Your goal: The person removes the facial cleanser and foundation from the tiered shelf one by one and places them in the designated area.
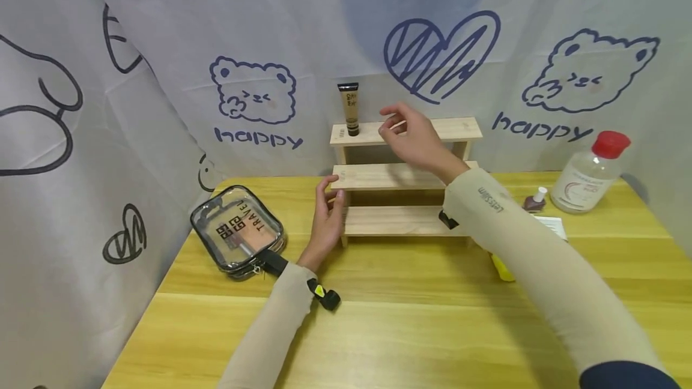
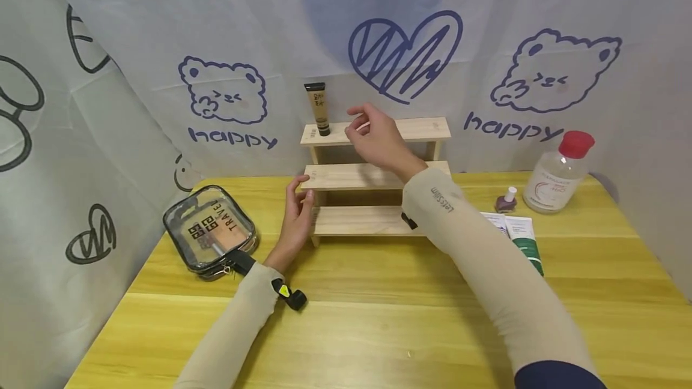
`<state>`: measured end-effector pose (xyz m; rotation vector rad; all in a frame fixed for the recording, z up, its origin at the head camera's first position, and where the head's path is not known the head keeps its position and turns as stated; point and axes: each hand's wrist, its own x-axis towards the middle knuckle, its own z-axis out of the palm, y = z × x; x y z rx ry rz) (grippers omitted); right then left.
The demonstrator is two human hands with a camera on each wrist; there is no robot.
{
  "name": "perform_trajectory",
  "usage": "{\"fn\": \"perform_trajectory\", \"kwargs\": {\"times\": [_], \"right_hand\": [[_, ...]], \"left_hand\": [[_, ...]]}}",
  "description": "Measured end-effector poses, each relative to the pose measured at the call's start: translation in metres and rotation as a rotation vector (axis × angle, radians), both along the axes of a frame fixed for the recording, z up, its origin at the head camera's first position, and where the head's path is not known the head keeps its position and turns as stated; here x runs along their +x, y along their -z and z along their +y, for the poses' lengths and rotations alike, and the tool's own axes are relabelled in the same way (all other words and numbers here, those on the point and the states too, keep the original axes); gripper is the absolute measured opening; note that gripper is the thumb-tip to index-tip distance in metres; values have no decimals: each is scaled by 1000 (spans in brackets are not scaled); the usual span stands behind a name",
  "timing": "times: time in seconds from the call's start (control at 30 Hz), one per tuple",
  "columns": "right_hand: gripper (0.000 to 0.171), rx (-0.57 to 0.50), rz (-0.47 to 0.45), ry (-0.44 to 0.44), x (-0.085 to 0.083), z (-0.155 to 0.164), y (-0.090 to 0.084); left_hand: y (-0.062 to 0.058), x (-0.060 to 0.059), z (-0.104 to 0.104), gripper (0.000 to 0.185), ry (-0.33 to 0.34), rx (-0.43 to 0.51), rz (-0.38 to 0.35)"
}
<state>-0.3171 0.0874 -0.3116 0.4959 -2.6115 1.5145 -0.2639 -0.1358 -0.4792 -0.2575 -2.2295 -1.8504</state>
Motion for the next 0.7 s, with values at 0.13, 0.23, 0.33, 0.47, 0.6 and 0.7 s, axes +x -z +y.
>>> {"fn": "perform_trajectory", "kwargs": {"times": [0.13, 0.23, 0.33, 0.47, 0.6, 0.7], "right_hand": [[46, -28, 25, 4, -7, -14, -4], [47, -70, 39, -1, -12, -26, -7], [49, -105, 33, -6, -18, -39, -8], [53, -123, 19, 0, -23, -52, -10], [58, -110, 4, 1, -26, -62, -14], [57, -101, -15, 4, -28, -66, -16]], "left_hand": [[3, 0, 1, 40, 4, 8, 0], [4, 1, 1, 41, 6, 19, 8], [5, 0, 0, 41, 9, 18, 7], [5, 0, -1, 41, 15, 9, -1], [4, 0, -1, 41, 23, 7, 2], [2, 0, -1, 41, 27, 12, 4]]}}
